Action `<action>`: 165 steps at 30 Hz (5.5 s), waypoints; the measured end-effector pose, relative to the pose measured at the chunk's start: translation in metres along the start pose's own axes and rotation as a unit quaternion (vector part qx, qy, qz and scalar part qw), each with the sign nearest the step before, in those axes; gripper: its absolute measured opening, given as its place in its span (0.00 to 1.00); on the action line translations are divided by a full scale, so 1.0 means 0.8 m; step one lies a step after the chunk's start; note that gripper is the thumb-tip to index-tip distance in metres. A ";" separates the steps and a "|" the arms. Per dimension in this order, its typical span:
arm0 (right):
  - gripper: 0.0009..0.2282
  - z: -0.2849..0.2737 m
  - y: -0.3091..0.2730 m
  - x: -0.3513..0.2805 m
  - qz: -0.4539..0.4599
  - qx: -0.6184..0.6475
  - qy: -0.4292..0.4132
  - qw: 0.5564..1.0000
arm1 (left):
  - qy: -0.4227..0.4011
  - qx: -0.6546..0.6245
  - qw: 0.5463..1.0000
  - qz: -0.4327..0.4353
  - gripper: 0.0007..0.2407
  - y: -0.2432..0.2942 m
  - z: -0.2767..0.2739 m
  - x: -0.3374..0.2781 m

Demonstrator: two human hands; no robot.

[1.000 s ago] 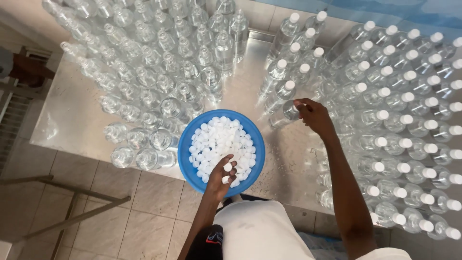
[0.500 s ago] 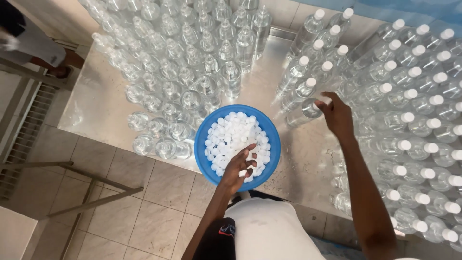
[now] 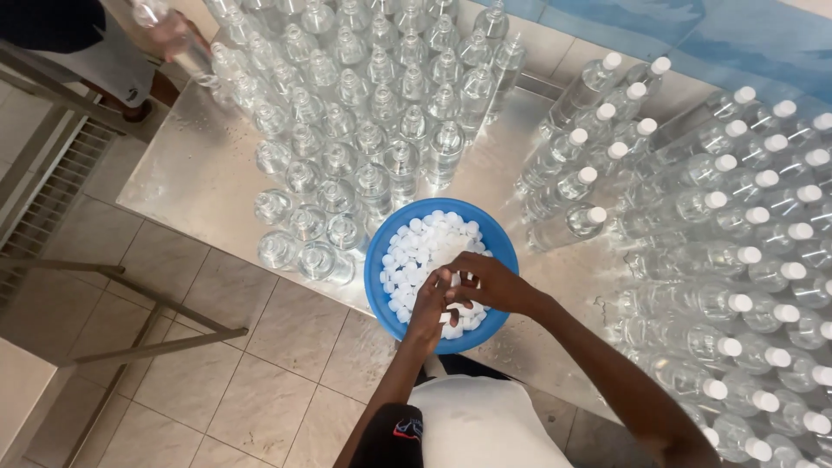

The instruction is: Manually screwing plastic caps onto filled water bottles at a production table.

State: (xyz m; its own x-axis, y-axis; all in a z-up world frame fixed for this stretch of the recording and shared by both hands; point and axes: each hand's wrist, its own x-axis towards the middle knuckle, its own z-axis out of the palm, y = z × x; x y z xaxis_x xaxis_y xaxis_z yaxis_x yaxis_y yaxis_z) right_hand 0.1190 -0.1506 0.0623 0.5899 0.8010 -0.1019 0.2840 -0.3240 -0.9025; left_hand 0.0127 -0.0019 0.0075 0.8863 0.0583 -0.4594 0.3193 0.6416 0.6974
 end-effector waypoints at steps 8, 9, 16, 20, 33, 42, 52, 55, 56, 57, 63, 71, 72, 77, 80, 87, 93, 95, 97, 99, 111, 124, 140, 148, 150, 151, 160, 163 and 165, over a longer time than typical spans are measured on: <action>0.14 -0.100 0.050 0.169 -0.061 -0.187 0.202 0.959 | 0.040 -0.086 0.995 -0.017 0.31 0.008 -0.038 -0.002; 0.15 -0.122 0.075 0.199 -0.058 -0.226 0.243 0.942 | 0.083 -0.118 0.988 -0.056 0.24 0.002 -0.043 -0.002; 0.21 -0.163 0.111 0.291 0.141 -0.351 0.126 0.917 | 0.112 -0.216 0.963 -0.113 0.12 -0.029 -0.073 -0.019; 0.22 -0.171 0.109 0.293 0.173 -0.332 0.115 0.920 | 0.106 -0.236 0.960 -0.105 0.14 -0.062 -0.112 -0.016; 0.14 -0.176 0.121 0.298 0.162 0.046 0.154 0.974 | 0.070 -0.174 0.982 0.004 0.19 -0.039 -0.080 0.008; 0.29 -0.112 -0.025 0.213 0.121 -0.295 0.104 0.942 | 0.106 -0.203 0.973 -0.022 0.27 0.029 -0.044 0.025; 0.15 -0.049 0.001 0.123 -0.031 -0.129 -0.131 0.983 | 0.056 -0.209 0.976 0.005 0.21 0.037 -0.021 0.030; 0.21 -0.091 -0.025 0.164 0.130 -0.153 -0.017 0.979 | 0.017 -0.213 0.977 -0.023 0.31 0.071 -0.001 0.013; 0.21 -0.112 -0.005 0.192 0.134 -0.150 -0.011 0.979 | 0.013 -0.208 0.978 -0.028 0.31 0.068 -0.009 0.011; 0.23 -0.138 0.015 0.219 0.043 -0.228 0.048 0.971 | 0.015 -0.154 0.988 -0.021 0.30 0.063 -0.013 0.011; 0.30 -0.225 0.186 0.385 0.000 -0.347 0.181 0.920 | 0.077 -0.038 0.995 -0.059 0.25 0.027 -0.059 -0.011; 0.32 -0.229 0.159 0.401 0.152 -0.213 0.074 0.962 | 0.241 -0.163 0.921 -0.258 0.25 -0.056 -0.190 -0.007; 0.22 -0.235 0.161 0.395 0.125 -0.126 0.093 0.980 | 0.230 -0.165 0.937 -0.206 0.24 -0.071 -0.202 -0.008; 0.13 -0.217 0.140 0.401 0.164 0.044 0.174 0.970 | 0.249 -0.047 0.957 -0.138 0.25 0.023 -0.096 -0.045; 0.13 -0.209 0.155 0.412 0.179 0.011 0.180 0.967 | 0.234 -0.026 0.962 -0.135 0.22 0.041 -0.092 -0.028; 0.33 -0.225 0.096 0.362 0.153 -0.116 0.135 0.972 | 0.189 0.026 0.973 -0.129 0.21 0.080 -0.019 -0.048; 0.29 -0.284 -0.026 0.125 0.216 -0.297 0.089 0.926 | 0.191 -0.005 0.967 -0.170 0.21 0.035 -0.077 -0.065; 0.27 -0.275 0.009 0.049 0.288 -0.428 0.077 0.853 | 0.195 -0.015 0.964 -0.180 0.21 0.017 -0.103 -0.055; 0.25 -0.246 0.077 -0.017 0.378 -0.476 0.018 0.794 | 0.181 -0.015 0.966 -0.184 0.22 -0.007 -0.135 -0.048; 0.23 -0.219 0.106 -0.046 0.388 -0.441 0.038 0.808 | 0.173 0.023 0.965 -0.194 0.22 0.029 -0.089 -0.059; 0.16 -0.145 0.028 -0.132 0.225 -0.262 0.370 0.863 | -0.191 0.284 0.937 0.074 0.23 0.022 0.001 -0.010; 0.13 -0.086 -0.220 -0.094 0.052 0.181 0.354 0.916 | -0.476 0.323 0.815 0.063 0.71 0.088 -0.029 0.051; 0.24 -0.042 -0.058 -0.052 0.334 0.153 0.125 0.922 | -0.165 0.059 0.973 -0.150 0.32 0.065 -0.164 -0.083; 0.26 -0.018 -0.020 -0.036 0.087 -0.096 -0.028 0.991 | -0.184 0.100 0.963 -0.168 0.38 0.056 -0.151 -0.081; 0.24 -0.029 -0.021 -0.021 0.032 -0.087 -0.046 0.995 | -0.208 0.135 0.953 -0.177 0.44 0.069 -0.139 -0.077; 0.25 -0.034 -0.022 -0.014 -0.025 -0.074 -0.076 0.994 | -0.219 0.164 0.944 -0.186 0.51 0.072 -0.132 -0.080; 0.20 -0.071 -0.105 -0.024 0.068 -0.052 -0.158 0.984 | -0.387 0.123 0.905 -0.124 0.47 0.038 -0.168 -0.064; 0.19 -0.056 -0.101 -0.037 0.087 -0.129 -0.155 0.976 | -0.424 0.134 0.884 -0.147 0.48 0.047 -0.168 -0.067; 0.21 -0.042 -0.064 -0.041 0.091 -0.177 -0.137 0.970 | -0.426 0.116 0.884 -0.153 0.47 0.045 -0.168 -0.065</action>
State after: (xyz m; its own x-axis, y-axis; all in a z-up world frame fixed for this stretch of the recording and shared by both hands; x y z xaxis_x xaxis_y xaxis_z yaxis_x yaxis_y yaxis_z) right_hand 0.1105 -0.1772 0.1260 0.4444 0.8030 -0.3971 0.4651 -0.5857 -0.6638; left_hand -0.0669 0.1207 -0.0176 0.6457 -0.7516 -0.1347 0.5608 0.3470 0.7517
